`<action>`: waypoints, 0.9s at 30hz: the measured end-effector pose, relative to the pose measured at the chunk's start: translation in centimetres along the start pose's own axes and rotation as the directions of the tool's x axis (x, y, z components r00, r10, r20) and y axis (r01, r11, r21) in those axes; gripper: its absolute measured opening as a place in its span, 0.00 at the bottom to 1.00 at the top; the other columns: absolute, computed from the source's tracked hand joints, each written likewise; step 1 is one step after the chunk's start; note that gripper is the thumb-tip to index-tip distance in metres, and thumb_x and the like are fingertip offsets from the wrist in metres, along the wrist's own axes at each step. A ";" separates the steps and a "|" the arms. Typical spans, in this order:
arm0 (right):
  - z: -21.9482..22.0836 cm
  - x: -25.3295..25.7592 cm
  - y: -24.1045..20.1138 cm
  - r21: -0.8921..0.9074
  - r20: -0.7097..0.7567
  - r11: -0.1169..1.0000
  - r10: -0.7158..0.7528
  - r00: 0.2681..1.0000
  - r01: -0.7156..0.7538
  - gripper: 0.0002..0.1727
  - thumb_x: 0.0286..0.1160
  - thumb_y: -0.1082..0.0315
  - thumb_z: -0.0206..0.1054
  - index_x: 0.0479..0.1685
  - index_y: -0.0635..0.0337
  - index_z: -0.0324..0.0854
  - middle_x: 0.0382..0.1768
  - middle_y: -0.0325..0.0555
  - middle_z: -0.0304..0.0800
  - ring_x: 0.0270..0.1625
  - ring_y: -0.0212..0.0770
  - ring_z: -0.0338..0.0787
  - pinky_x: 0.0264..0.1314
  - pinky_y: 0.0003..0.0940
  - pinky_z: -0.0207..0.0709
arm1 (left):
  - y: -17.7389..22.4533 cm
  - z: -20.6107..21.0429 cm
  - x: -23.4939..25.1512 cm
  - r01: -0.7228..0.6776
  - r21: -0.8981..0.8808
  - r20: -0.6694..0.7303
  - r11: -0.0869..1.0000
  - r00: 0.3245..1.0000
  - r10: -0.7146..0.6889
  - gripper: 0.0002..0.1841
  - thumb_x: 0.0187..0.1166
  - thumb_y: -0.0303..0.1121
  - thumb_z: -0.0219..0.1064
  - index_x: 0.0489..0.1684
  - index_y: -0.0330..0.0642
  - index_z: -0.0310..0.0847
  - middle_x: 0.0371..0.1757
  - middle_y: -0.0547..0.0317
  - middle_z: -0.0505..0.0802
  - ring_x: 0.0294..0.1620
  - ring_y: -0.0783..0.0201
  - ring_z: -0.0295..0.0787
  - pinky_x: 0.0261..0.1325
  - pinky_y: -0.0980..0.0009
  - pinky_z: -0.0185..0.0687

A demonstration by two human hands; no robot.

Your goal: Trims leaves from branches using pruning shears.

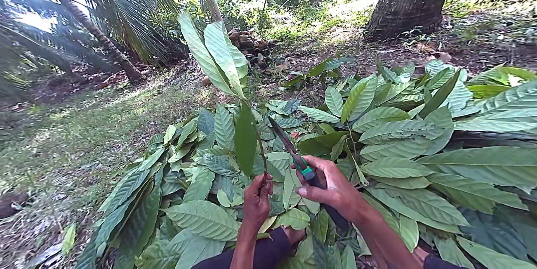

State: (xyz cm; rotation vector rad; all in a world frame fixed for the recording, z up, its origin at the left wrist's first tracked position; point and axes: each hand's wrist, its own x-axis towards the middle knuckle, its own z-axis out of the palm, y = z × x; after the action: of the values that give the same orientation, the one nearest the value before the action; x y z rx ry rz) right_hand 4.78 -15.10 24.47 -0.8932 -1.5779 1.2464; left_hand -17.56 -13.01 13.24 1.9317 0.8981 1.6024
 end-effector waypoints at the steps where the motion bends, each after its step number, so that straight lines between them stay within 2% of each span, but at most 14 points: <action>1: -0.4 0.3 -0.4 -0.021 0.033 1.000 0.000 0.999 0.001 0.31 0.55 0.49 0.75 0.59 0.59 0.82 0.34 0.28 0.85 0.35 0.22 0.84 0.38 0.19 0.79 | 0.0 -0.1 -0.1 -0.001 0.003 0.003 1.000 1.000 0.001 0.11 0.90 0.36 0.56 0.53 0.40 0.82 0.26 0.72 0.82 0.28 0.85 0.77 0.36 0.87 0.76; 8: -3.1 2.2 -2.0 0.012 0.198 0.998 -0.063 0.978 0.061 0.25 0.59 0.55 0.73 0.56 0.59 0.83 0.33 0.27 0.85 0.33 0.21 0.83 0.36 0.18 0.78 | 0.6 -0.3 -0.3 -0.006 0.001 0.052 1.000 0.999 0.006 0.13 0.91 0.40 0.56 0.53 0.42 0.82 0.26 0.72 0.83 0.28 0.85 0.78 0.37 0.87 0.76; 13: -4.7 2.9 -2.7 0.025 0.254 0.999 -0.045 0.966 0.039 0.25 0.59 0.55 0.74 0.56 0.59 0.84 0.34 0.28 0.87 0.35 0.22 0.86 0.39 0.19 0.81 | 0.8 -0.6 -0.5 -0.027 0.009 0.099 1.000 0.995 0.026 0.13 0.91 0.40 0.55 0.52 0.43 0.82 0.26 0.71 0.82 0.28 0.85 0.77 0.37 0.87 0.76; 23: -5.7 2.5 -3.1 0.013 0.273 0.998 -0.057 0.960 0.055 0.22 0.60 0.56 0.74 0.52 0.58 0.85 0.31 0.26 0.86 0.31 0.21 0.84 0.34 0.17 0.79 | 1.2 -1.0 -0.7 -0.036 0.038 0.127 0.999 0.991 0.031 0.13 0.90 0.38 0.56 0.54 0.42 0.83 0.26 0.69 0.82 0.28 0.85 0.77 0.37 0.88 0.75; 27: -5.8 2.3 -2.8 0.036 0.267 0.997 -0.071 0.961 0.064 0.18 0.60 0.57 0.75 0.47 0.56 0.87 0.28 0.26 0.87 0.29 0.21 0.84 0.31 0.18 0.77 | 1.2 -1.1 -0.8 -0.043 0.055 0.138 0.998 0.990 0.035 0.13 0.91 0.38 0.56 0.54 0.42 0.83 0.26 0.68 0.82 0.28 0.84 0.77 0.37 0.88 0.75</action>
State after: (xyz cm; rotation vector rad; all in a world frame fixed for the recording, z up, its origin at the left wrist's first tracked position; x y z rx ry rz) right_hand 9.56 -11.81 28.13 -0.6679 -1.7827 1.3810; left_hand -18.51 -14.46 13.74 2.0825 0.8643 1.4597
